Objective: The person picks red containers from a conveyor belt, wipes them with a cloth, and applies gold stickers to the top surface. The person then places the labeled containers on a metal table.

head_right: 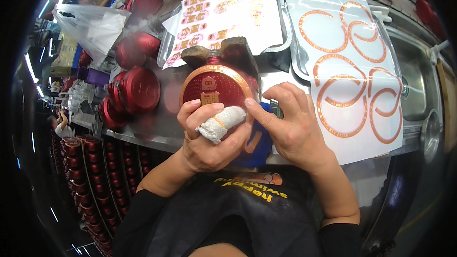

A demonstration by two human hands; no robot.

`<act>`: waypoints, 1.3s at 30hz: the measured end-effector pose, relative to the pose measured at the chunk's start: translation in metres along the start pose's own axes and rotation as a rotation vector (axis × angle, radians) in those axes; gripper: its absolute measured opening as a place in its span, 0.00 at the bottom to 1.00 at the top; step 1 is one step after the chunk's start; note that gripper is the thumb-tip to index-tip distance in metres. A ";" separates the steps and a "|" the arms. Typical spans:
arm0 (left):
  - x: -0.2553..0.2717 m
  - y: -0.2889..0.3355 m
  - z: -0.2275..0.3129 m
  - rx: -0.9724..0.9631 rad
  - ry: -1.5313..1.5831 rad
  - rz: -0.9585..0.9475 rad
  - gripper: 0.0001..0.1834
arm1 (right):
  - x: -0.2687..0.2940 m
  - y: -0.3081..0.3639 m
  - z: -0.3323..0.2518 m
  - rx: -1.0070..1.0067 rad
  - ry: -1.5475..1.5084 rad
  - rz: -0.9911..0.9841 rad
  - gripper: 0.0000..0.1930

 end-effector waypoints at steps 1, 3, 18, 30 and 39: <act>0.000 0.001 0.000 0.004 -0.005 0.000 0.05 | 0.000 0.002 -0.001 0.003 0.007 -0.006 0.26; 0.000 0.004 0.001 0.002 -0.009 -0.002 0.06 | 0.000 0.004 -0.004 0.005 0.011 -0.015 0.26; 0.003 0.039 0.002 0.117 0.049 -0.036 0.12 | -0.009 0.029 -0.017 -0.034 -0.054 -0.061 0.27; -0.004 0.040 0.010 0.294 0.029 -0.015 0.20 | -0.011 0.032 -0.022 -0.023 -0.054 -0.078 0.30; 0.004 0.035 0.009 0.075 -0.134 0.084 0.08 | -0.008 0.024 -0.019 -0.072 -0.024 -0.008 0.32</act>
Point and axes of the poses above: each hand's wrist, its own y-axis away from the middle knuckle, its own x-axis out of the back of the hand, z = x × y, the point moved 4 cm from there along -y, towards the middle knuckle, and after that the axes turned 2 degrees about -x, right-handed, at the moved point
